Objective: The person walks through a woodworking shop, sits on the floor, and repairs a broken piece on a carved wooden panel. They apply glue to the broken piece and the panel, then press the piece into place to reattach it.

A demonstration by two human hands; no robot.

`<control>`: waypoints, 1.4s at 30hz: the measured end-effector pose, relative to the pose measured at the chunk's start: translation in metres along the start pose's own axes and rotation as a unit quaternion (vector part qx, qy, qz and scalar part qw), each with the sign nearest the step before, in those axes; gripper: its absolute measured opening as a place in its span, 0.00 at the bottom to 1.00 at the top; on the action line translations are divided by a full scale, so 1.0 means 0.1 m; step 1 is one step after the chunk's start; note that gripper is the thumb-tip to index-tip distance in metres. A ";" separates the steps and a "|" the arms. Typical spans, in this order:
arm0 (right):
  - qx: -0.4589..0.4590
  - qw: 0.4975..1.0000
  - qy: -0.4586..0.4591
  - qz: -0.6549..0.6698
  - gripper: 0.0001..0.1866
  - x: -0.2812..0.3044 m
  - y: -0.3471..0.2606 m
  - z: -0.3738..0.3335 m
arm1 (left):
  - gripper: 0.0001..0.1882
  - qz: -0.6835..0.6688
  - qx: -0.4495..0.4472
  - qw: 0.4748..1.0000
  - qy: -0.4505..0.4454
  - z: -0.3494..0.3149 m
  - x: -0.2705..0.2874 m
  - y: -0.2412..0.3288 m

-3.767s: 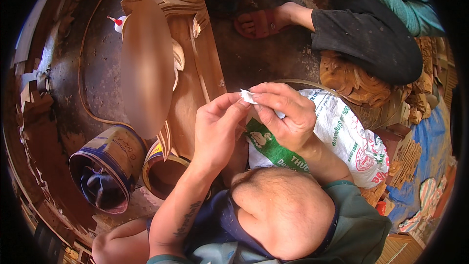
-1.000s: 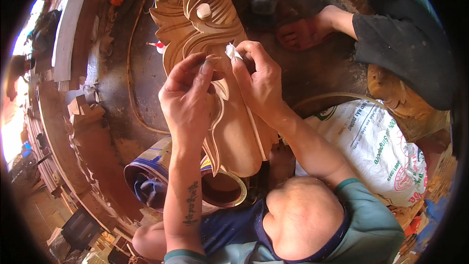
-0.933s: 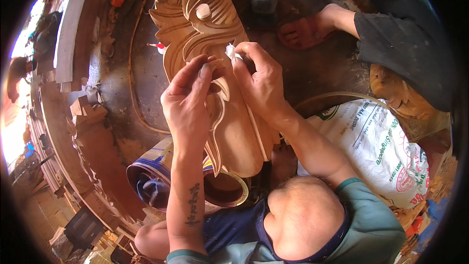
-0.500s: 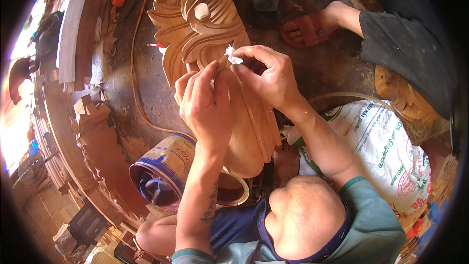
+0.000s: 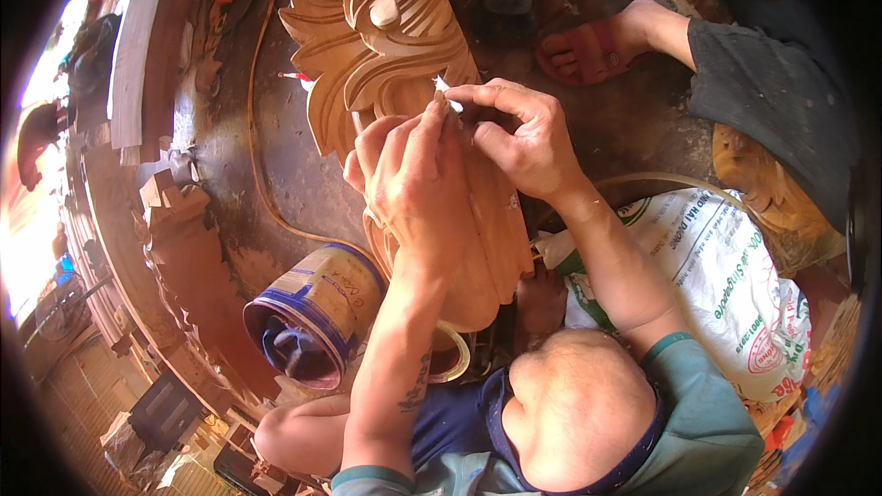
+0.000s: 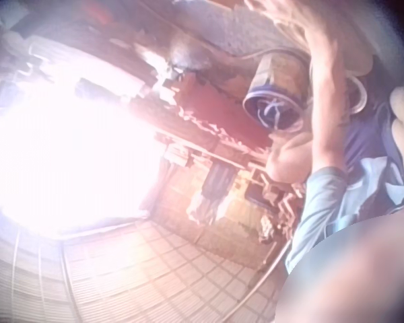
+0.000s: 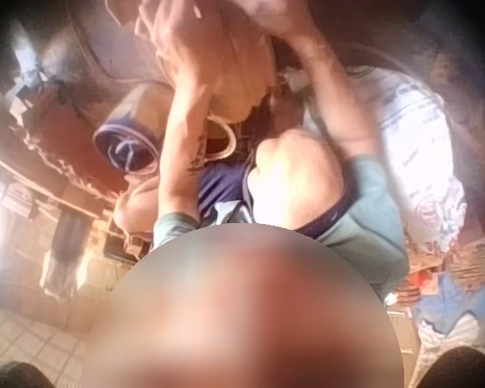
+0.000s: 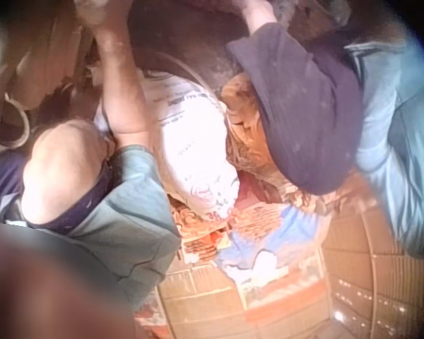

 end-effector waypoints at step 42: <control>-0.075 0.994 0.004 0.081 0.08 -0.01 0.10 0.11 | 0.20 -0.007 0.044 0.977 -0.210 0.16 -0.05 -0.10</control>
Point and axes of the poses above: each hand's wrist, its own z-axis towards the middle knuckle, its own x-axis out of the back of the hand, y = z × x, the point moved 6 cm from there along z, towards the middle knuckle, and after that the axes turned 11 degrees about x, right-handed, at the moved point
